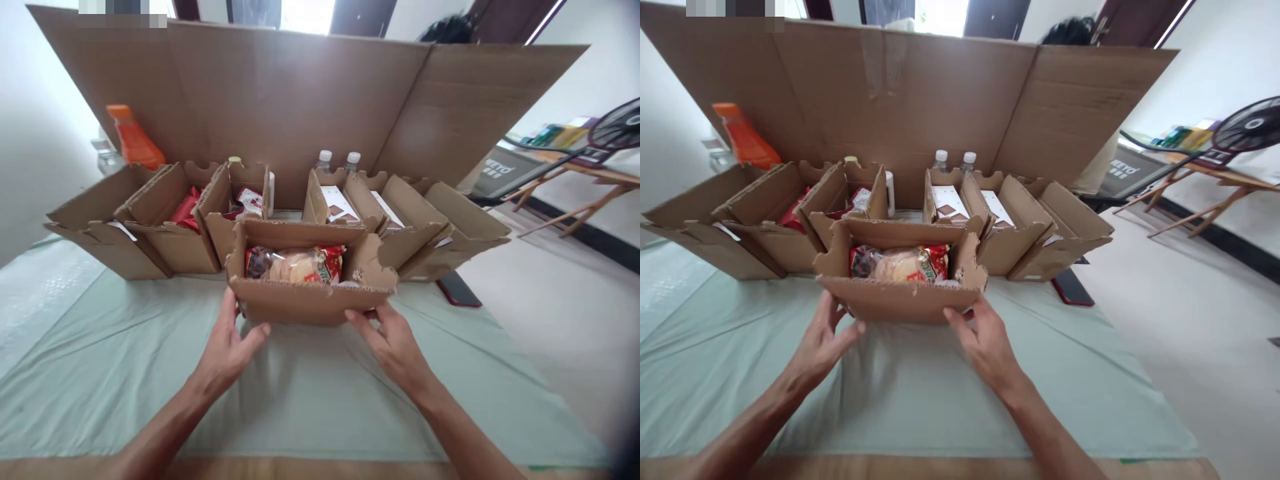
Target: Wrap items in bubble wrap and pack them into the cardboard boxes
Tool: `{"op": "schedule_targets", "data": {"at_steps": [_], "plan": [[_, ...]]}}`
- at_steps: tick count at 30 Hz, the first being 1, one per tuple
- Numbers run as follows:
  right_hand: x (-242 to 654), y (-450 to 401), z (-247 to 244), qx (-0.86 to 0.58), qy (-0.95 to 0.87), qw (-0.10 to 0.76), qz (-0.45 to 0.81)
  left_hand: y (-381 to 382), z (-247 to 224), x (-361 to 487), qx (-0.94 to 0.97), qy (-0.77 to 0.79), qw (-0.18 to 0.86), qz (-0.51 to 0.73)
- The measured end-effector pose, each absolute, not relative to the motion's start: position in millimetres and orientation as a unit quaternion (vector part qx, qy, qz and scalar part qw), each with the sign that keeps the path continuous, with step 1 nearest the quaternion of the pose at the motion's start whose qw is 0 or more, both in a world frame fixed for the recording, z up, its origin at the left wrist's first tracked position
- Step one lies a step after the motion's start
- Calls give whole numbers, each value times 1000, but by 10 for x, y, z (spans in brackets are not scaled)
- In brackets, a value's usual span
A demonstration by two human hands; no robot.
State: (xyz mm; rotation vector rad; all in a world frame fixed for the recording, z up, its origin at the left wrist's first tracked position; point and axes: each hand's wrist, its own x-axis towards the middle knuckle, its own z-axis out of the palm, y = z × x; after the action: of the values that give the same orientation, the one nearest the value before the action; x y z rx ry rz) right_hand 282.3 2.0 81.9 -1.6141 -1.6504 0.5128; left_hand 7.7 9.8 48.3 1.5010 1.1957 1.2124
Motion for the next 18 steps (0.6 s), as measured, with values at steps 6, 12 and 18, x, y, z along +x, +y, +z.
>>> {"op": "schedule_targets", "data": {"at_steps": [6,12,18], "plan": [[2145,-415,952,-479,-754,414,174,-876,667,-684,460,635,374,495],[1963,-38,1249,-495,-699,461,232,-298,1195,-723,556,548,281,558],[2611,-670,954,-636,-612,460,94,-276,791,-83,616,451,374,527]]}}
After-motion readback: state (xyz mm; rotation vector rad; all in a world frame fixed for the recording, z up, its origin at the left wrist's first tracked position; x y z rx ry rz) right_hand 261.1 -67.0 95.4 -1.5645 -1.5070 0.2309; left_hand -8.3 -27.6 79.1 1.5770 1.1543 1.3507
